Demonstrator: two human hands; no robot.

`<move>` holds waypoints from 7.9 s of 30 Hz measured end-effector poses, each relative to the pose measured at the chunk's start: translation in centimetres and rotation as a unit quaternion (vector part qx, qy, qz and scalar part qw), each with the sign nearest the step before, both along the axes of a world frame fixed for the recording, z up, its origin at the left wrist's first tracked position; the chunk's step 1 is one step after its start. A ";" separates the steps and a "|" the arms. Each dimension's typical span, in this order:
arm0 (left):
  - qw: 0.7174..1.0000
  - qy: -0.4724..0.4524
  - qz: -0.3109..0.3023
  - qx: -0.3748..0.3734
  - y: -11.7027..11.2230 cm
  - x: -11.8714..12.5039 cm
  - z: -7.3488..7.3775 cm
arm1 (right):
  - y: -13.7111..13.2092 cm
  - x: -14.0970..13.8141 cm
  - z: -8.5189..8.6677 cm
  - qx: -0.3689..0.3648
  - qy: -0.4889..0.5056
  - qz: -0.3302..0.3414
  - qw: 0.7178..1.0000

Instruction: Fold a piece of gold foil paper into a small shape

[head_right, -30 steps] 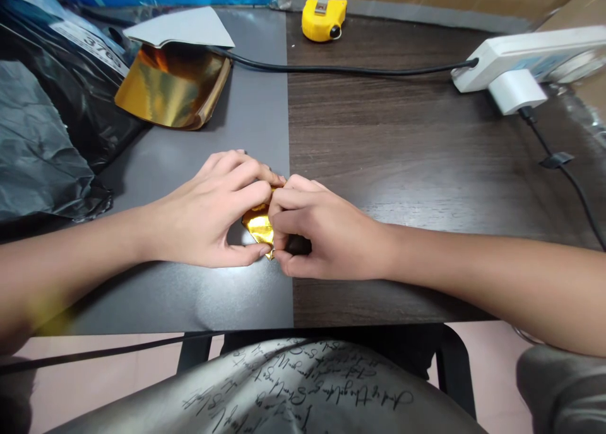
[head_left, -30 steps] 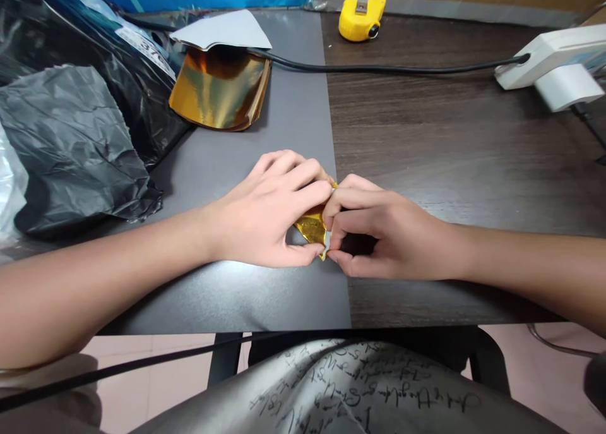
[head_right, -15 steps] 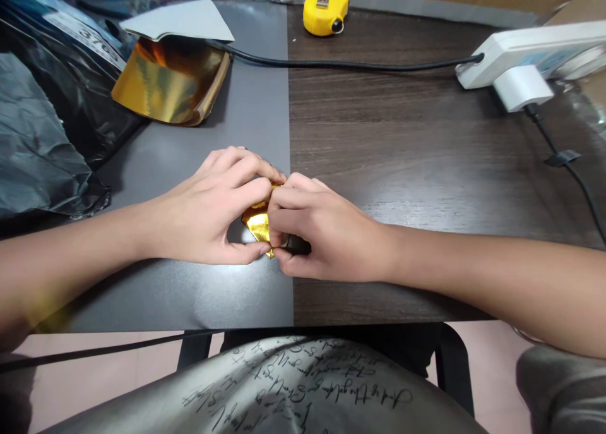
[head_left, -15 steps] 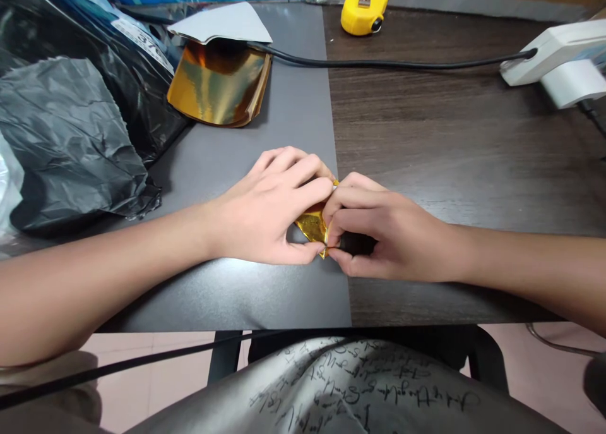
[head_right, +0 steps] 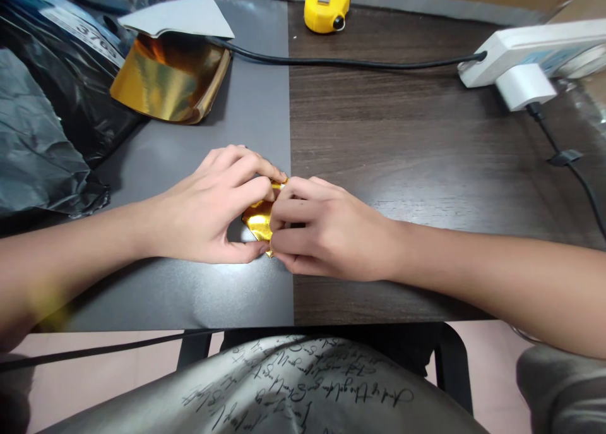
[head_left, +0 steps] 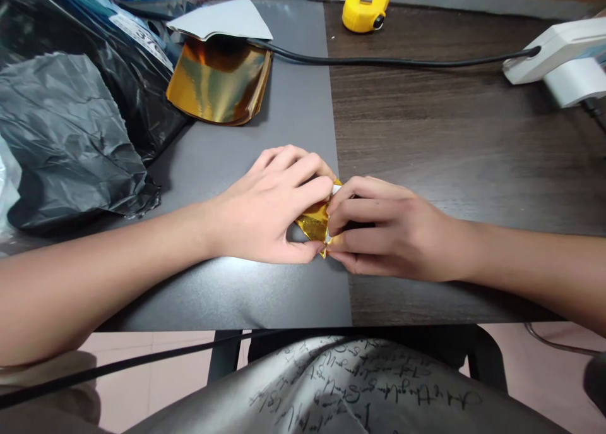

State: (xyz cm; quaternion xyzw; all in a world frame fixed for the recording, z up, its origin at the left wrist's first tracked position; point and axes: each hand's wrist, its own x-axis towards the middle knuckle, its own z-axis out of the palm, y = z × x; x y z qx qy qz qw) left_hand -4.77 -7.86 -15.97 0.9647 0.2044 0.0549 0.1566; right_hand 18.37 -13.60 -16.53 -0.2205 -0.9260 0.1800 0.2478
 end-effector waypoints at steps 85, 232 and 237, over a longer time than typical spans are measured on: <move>0.985 0.097 -0.054 -0.132 1.9 -1.1 2.5 | 1.8 4.7 1.5 0.038 -0.108 0.005 0.993; 0.964 -0.194 0.181 0.010 -10.1 0.3 0.7 | -11.6 1.3 -1.2 0.109 0.190 -0.328 0.919; 0.953 -0.216 0.210 0.023 -10.4 0.6 0.5 | -11.8 1.2 -1.1 0.138 0.183 -0.342 0.912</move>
